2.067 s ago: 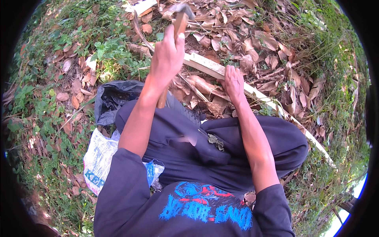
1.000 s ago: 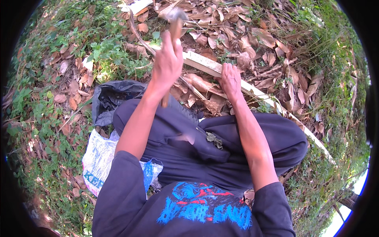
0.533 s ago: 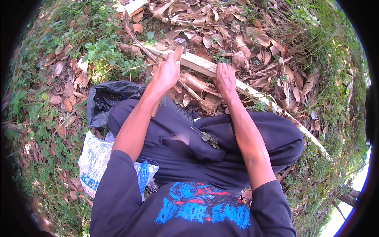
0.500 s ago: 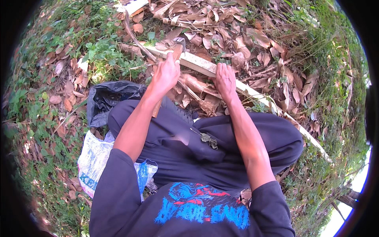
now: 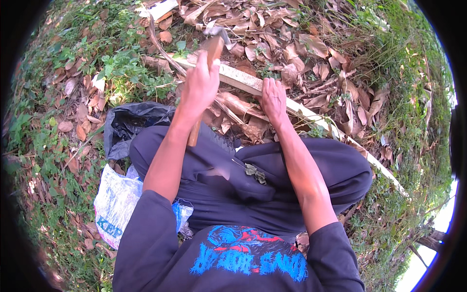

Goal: The person sits on the ground and uses a small axe to split a long piece of wood into smaller sections. They repeatedly strike the wood with the axe, creating a pile of wood chips and split pieces.

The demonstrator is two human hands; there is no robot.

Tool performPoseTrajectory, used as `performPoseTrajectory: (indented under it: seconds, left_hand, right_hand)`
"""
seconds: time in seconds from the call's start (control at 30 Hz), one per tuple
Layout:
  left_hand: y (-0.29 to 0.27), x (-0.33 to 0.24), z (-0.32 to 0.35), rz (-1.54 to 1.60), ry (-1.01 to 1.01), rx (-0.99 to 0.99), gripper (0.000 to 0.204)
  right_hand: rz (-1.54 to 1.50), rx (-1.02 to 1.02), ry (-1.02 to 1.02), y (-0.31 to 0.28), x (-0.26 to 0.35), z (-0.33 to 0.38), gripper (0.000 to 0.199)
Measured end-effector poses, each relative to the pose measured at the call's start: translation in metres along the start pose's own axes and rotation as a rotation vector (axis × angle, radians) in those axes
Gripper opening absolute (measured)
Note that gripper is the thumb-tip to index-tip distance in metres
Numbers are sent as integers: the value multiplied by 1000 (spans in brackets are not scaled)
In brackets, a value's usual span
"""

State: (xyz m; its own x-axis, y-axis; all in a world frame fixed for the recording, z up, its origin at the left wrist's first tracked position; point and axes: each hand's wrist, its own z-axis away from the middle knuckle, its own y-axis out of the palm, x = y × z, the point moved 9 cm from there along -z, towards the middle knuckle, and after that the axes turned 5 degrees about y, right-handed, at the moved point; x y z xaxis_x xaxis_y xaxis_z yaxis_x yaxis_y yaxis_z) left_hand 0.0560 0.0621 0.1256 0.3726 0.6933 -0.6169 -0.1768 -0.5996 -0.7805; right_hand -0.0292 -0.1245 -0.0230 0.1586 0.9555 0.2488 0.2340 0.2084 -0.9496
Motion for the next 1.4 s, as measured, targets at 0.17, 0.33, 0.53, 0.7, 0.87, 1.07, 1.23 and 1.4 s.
performPoseTrajectory:
  seconds: [0.17,0.33,0.53,0.7,0.87,1.07,1.23,1.4]
  left_hand:
    - [-47,-16,-13,187,12,-303,40]
    - [41,45,14,-20,-125,142,37]
    - [1,74,-13,430,-233,-136,23]
    - [-8,71,-8,742,-386,-190,19]
    - [-4,74,-3,631,-389,-133,18]
    - [18,76,2,300,-273,14,42]
    - [48,67,28,224,-299,171,44]
    - [39,50,20,59,-274,192,46]
  right_hand:
    - [-13,-26,-23,-6,4,-1,56]
    - [2,1,-21,-2,3,1,57]
    - [-133,396,81,20,-20,-18,68]
    - [-207,321,-40,5,-24,-36,50]
    - [-49,229,48,-3,-26,-39,54]
    - [-93,274,203,-2,-39,-37,60]
    - [-179,292,316,-10,-43,-30,65]
    - [-72,262,304,-8,-62,-17,72]
